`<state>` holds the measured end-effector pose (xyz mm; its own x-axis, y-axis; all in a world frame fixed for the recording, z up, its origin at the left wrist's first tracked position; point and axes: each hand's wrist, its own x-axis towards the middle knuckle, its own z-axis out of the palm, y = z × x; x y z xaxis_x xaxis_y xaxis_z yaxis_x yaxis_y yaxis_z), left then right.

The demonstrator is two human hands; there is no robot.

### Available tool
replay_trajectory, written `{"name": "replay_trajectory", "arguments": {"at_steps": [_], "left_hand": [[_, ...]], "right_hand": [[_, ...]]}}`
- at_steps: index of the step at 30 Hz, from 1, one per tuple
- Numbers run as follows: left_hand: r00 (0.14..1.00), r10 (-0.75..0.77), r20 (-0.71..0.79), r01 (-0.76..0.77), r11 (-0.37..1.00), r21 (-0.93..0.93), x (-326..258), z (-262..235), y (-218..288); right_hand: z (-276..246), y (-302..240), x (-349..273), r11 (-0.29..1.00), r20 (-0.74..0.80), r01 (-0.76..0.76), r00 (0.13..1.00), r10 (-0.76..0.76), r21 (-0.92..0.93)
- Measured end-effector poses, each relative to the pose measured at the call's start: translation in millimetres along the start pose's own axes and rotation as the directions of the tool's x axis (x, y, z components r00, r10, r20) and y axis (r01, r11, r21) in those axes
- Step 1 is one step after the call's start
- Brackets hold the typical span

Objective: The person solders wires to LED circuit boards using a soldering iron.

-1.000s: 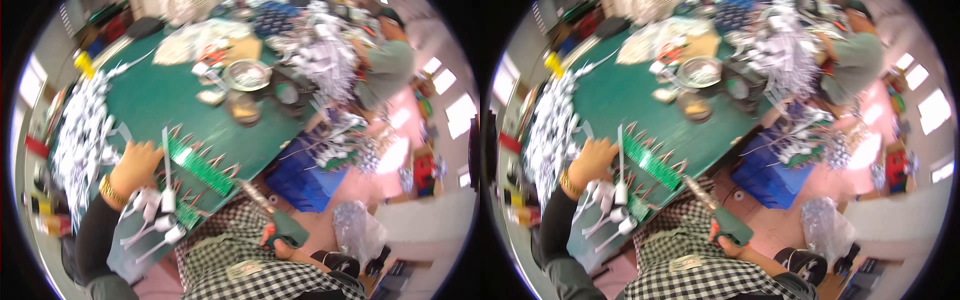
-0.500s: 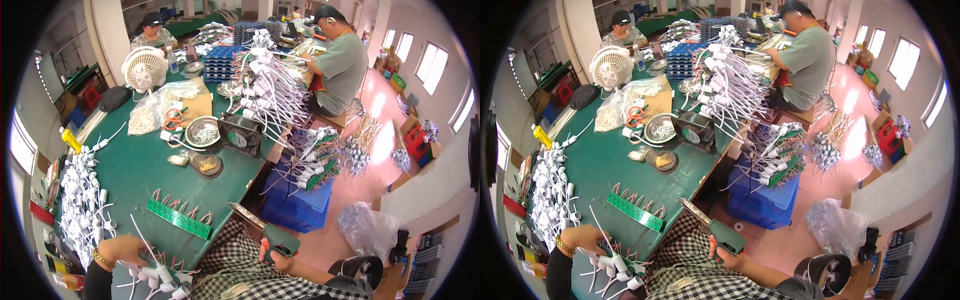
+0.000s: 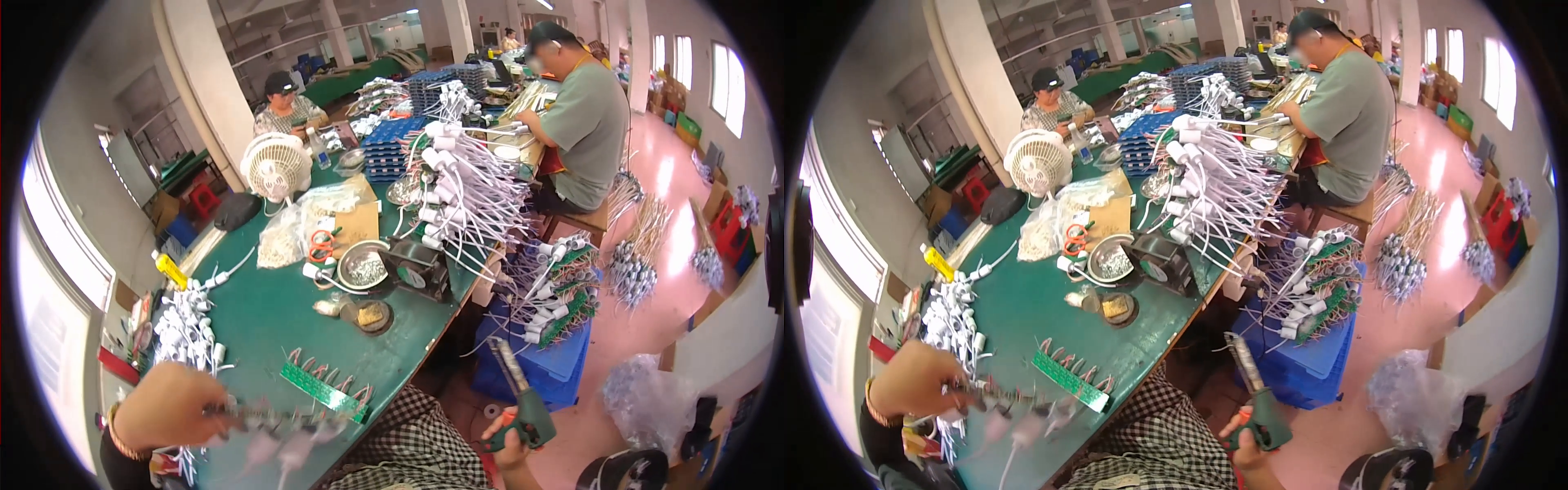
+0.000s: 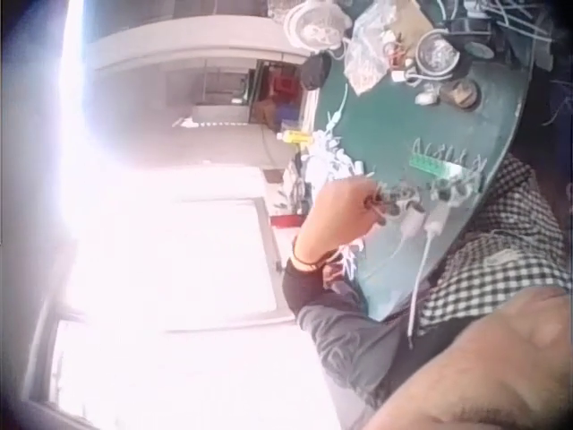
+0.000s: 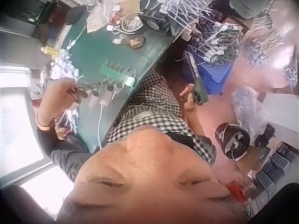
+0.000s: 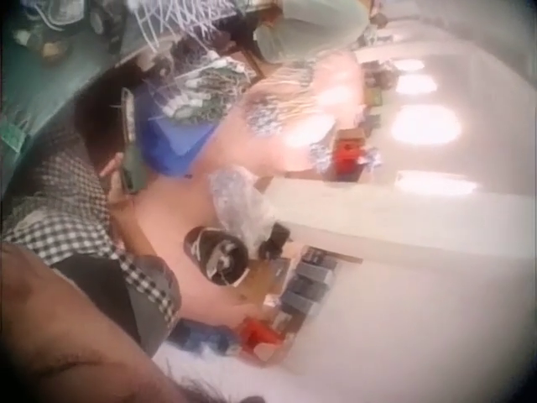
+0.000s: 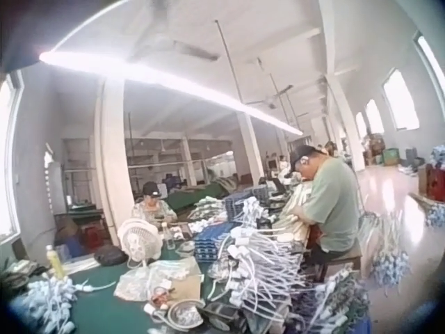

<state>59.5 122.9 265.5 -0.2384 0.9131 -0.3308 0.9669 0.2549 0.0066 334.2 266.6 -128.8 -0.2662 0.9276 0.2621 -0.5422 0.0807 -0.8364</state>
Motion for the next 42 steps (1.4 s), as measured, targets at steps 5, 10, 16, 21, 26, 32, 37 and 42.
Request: {"name": "replay_trajectory", "arguments": {"at_steps": [5, 10, 16, 21, 26, 32, 37, 42], "left_hand": [[0.979, 0.059, -0.193, -0.161, 0.803, -0.574, 113, -58, -22], [0.816, 0.296, -0.496, -0.569, 0.265, -0.778, 279, -148, -5], [0.790, 0.172, -0.588, -0.608, 0.104, -0.787, 481, -149, -26], [0.964, -0.094, -0.249, -0.201, 0.358, -0.912, 538, -91, -39], [0.951, 0.034, -0.307, -0.299, 0.351, -0.887, 529, -89, -29], [0.794, -0.226, -0.564, -0.433, 0.442, -0.786, 539, -63, -23], [0.555, -0.184, -0.811, -0.308, 0.860, -0.406, 509, -61, -16], [0.260, 0.391, -0.883, -0.214, 0.915, 0.342, 431, -21, -39]], "right_hand": [[-1, -31, 27, 0.999, -0.246, 0.051, 0.968, -0.049, 0.001], [-17, -31, 46, 0.983, -0.445, 0.184, 0.880, -0.166, -0.003], [-10, -51, 40, 0.987, -0.526, 0.141, 0.847, -0.078, 0.081], [-20, -47, 45, 0.996, -0.598, 0.092, 0.798, -0.079, -0.008], [-24, -39, 44, 0.996, -0.630, 0.035, 0.776, 0.021, 0.076], [-23, -37, 54, 0.991, -0.580, 0.014, 0.812, 0.067, 0.134], [-28, -38, 43, 0.999, -0.538, -0.024, 0.842, 0.043, 0.042], [-7, -66, 56, 0.989, -0.499, -0.147, 0.859, 0.112, -0.031]]}}
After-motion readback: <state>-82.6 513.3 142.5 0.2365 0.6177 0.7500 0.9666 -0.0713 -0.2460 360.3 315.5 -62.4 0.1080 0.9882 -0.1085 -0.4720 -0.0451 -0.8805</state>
